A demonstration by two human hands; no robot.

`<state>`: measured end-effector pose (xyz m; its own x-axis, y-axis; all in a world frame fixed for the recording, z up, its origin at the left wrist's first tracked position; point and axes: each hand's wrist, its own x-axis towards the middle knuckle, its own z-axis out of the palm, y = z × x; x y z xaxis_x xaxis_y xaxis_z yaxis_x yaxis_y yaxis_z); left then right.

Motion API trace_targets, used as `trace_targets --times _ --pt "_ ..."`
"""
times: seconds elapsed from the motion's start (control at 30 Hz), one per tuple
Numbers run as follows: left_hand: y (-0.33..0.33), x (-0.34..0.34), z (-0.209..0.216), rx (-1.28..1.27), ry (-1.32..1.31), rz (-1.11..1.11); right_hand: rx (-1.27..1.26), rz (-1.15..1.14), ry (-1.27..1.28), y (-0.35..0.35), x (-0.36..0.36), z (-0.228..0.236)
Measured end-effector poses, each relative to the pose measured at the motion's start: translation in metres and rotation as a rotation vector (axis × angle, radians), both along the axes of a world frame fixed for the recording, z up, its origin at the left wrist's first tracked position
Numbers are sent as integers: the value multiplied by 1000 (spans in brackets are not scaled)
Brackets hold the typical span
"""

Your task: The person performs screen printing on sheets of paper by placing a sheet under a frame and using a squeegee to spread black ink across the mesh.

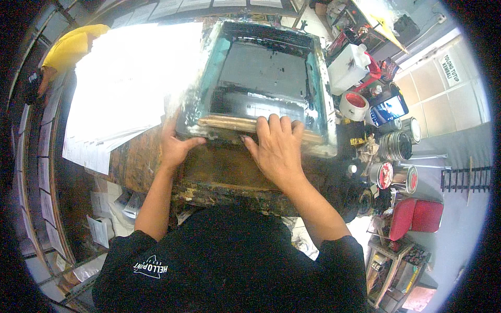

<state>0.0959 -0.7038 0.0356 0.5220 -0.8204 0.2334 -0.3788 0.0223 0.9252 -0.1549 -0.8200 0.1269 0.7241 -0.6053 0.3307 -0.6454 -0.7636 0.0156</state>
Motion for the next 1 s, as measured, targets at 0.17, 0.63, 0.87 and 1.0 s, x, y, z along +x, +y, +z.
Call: trace_targets --times 0.17,0.63,0.87,1.0 --pt "-44 -1 45 -556 261 -97 -254 10 -229 -46 17 68" --pt "-323 112 -88 -159 -703 -44 -267 -19 -286 -103 45 163" --pt "-313 83 -97 -259 -760 106 -260 -12 -276 -104 48 164" --pt "-246 84 -43 -101 -715 178 -204 -69 -275 -109 47 164"
